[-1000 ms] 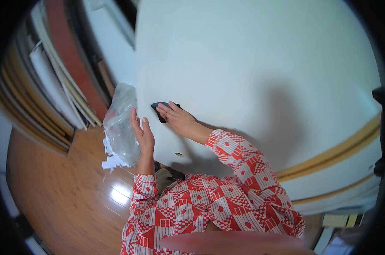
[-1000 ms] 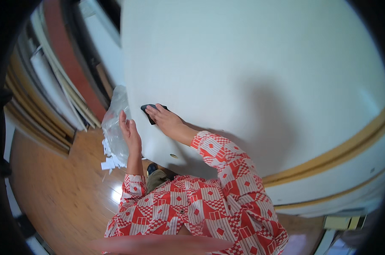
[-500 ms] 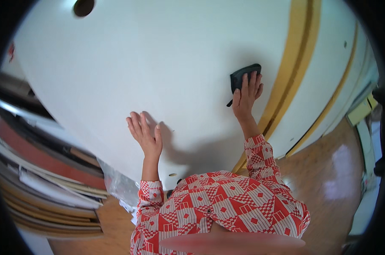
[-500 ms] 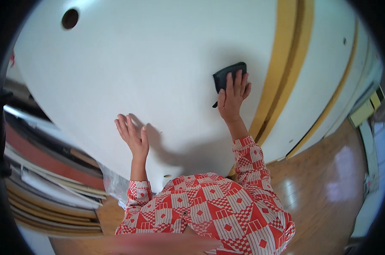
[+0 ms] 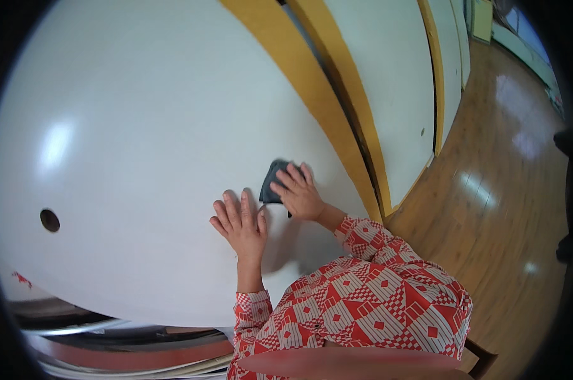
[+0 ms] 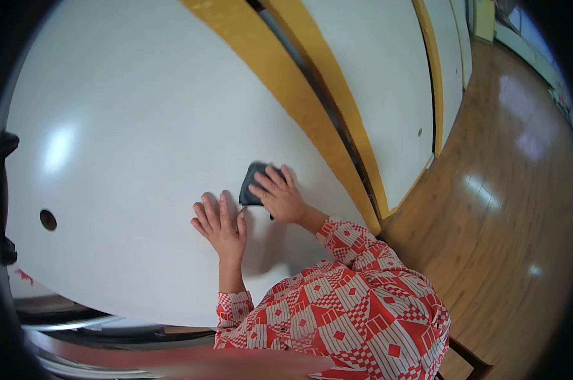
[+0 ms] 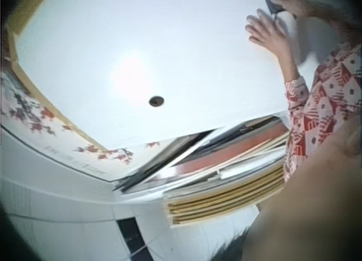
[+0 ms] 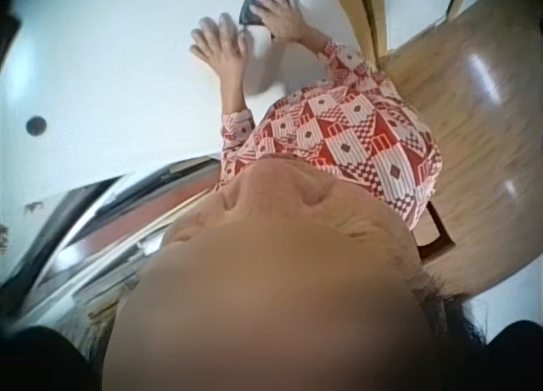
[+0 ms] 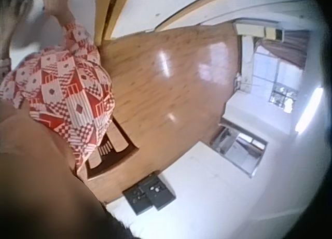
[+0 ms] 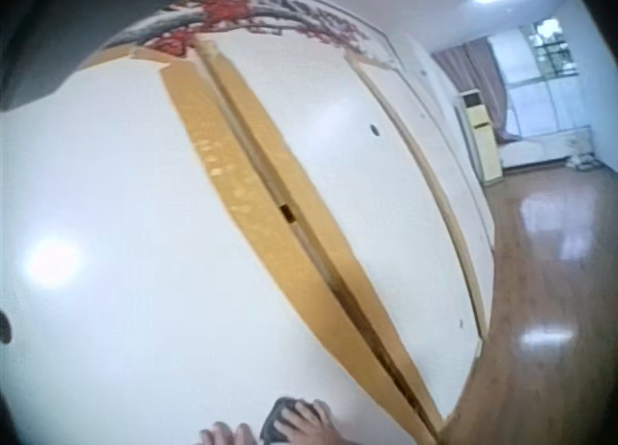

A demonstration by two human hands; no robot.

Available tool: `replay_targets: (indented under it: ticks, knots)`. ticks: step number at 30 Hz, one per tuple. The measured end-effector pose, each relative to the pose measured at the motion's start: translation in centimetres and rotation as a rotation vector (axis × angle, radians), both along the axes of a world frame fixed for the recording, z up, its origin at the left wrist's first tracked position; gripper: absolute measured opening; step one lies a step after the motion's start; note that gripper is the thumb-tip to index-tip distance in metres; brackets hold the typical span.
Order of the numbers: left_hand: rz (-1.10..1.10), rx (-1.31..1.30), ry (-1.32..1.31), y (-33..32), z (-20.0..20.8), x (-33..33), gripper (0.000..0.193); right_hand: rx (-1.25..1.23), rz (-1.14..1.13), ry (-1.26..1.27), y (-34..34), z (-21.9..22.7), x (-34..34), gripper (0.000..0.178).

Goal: The person sands a large white wooden board with a dark sanding block. They move the block across the surface and along the edges, occasionally adjusting their grip and position to reach different areas.

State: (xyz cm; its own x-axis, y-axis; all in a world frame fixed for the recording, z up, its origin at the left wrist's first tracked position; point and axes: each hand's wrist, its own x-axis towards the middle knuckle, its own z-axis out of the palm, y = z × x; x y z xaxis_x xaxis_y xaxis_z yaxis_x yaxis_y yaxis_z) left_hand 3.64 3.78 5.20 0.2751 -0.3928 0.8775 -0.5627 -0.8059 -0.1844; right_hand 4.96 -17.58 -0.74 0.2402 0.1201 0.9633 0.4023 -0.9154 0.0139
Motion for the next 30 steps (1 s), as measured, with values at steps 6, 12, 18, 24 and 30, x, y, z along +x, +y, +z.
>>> replay_targets:
  ticks: [6, 12, 18, 24, 30]
  knots:
    - [-0.011, 0.018, 0.15, -1.0, -1.3, -0.8, 0.063, 0.297, -0.035, 0.074, -3.5, 3.0, 2.0, 0.048]
    - [-0.021, -0.057, 0.232, -0.1, -2.4, -1.0, 0.058, 0.152, 0.067, 0.151, 2.9, -2.6, -1.3, 0.044]
    - [0.06, -0.06, 0.181, 0.8, -3.2, -0.8, 0.056, 0.159, 0.335, 0.275, 5.9, -5.7, -4.0, 0.043]
    - [0.158, -0.035, 0.164, 2.6, -4.9, -1.3, 0.053, 0.007, 0.432, 0.263, 4.0, -1.8, -3.2, 0.043]
    - [0.174, -0.019, 0.105, 1.6, -5.0, -1.7, 0.05, 0.229, 0.276, 0.003, -1.2, 7.8, 1.1, 0.038]
